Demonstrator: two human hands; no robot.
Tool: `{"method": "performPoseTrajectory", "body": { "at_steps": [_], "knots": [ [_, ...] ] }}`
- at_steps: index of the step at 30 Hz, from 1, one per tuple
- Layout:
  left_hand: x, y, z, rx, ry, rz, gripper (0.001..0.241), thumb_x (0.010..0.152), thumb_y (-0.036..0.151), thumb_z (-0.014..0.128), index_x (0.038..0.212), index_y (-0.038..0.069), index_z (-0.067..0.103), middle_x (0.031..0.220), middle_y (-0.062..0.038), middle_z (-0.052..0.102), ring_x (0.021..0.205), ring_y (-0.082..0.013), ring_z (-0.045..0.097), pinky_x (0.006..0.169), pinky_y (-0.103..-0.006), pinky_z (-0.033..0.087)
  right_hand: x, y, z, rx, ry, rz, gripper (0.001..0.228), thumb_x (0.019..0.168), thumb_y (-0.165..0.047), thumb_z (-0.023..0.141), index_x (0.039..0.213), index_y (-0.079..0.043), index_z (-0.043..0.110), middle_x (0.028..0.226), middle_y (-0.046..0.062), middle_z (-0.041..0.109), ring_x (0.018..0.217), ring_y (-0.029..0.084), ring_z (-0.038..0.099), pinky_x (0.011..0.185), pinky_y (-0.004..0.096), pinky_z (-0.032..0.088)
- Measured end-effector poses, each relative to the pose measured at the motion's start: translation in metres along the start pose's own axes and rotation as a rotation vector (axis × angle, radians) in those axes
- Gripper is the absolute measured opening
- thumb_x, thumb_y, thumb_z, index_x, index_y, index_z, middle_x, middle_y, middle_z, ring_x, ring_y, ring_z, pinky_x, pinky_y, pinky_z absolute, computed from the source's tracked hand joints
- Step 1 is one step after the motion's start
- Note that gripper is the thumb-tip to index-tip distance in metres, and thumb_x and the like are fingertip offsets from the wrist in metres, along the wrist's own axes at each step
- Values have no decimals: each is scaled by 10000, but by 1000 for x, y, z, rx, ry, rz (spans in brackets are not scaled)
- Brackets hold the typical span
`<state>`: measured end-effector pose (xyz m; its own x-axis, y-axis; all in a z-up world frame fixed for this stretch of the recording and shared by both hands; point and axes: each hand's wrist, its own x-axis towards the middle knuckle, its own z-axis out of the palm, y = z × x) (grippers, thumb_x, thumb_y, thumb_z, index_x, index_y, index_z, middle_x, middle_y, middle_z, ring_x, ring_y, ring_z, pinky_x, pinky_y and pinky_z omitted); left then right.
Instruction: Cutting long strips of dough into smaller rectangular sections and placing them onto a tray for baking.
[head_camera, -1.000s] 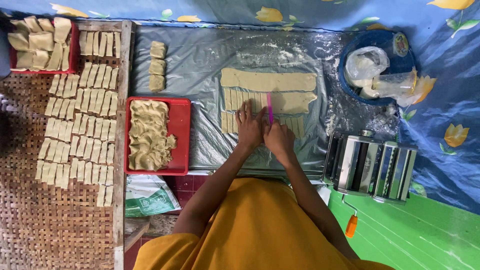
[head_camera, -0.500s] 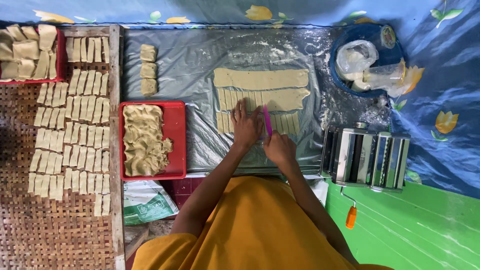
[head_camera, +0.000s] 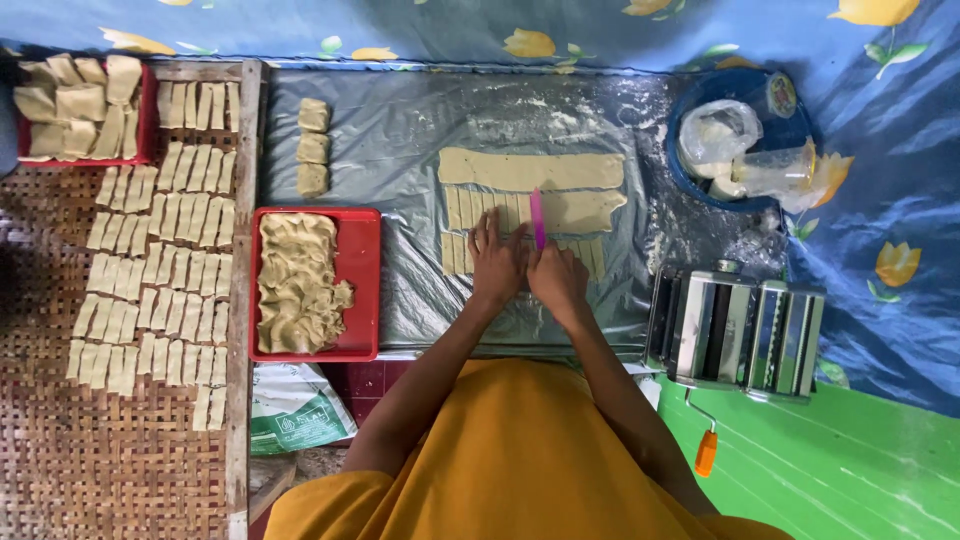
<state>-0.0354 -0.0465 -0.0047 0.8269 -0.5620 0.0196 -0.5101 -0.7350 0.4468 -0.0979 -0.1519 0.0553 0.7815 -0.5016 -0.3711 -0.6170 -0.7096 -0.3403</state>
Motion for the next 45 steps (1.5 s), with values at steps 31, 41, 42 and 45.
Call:
{"method": "performPoseTrajectory", "body": {
  "at_steps": [31,41,42,45],
  "knots": [
    [28,16,9,39,-45,70,527,885,334,634,1409,293,605,1616,-254,306,1534,-446,212,1189,-620,202,21,26,12,-1,-11,77,419,1008,-378,425,1161,-46,631,898,282,727,897,508,732,801,616,568],
    [22,4,17,14,-18,18,563,864,354,695,1411,256,601,1619,-238,286,1534,-432,191,1199,-618,177,5,15,-2,14,-79,78,403,988,-331,449,1075,11,645,905,305,729,901,520,726,799,631,558],
    [21,1,18,20,-20,7,575,851,371,703,1404,256,600,1619,-233,282,1533,-424,194,1199,-618,187,2,16,-2,16,-84,74,411,982,-340,466,1080,20,639,923,316,727,907,526,723,802,632,556],
    [16,8,-3,-5,13,-22,509,872,323,642,1374,246,619,1579,-220,336,1519,-425,232,1175,-614,224,0,26,5,-7,-106,76,405,971,-357,463,1053,-8,652,915,288,735,897,508,732,784,624,565]
  ]
}}
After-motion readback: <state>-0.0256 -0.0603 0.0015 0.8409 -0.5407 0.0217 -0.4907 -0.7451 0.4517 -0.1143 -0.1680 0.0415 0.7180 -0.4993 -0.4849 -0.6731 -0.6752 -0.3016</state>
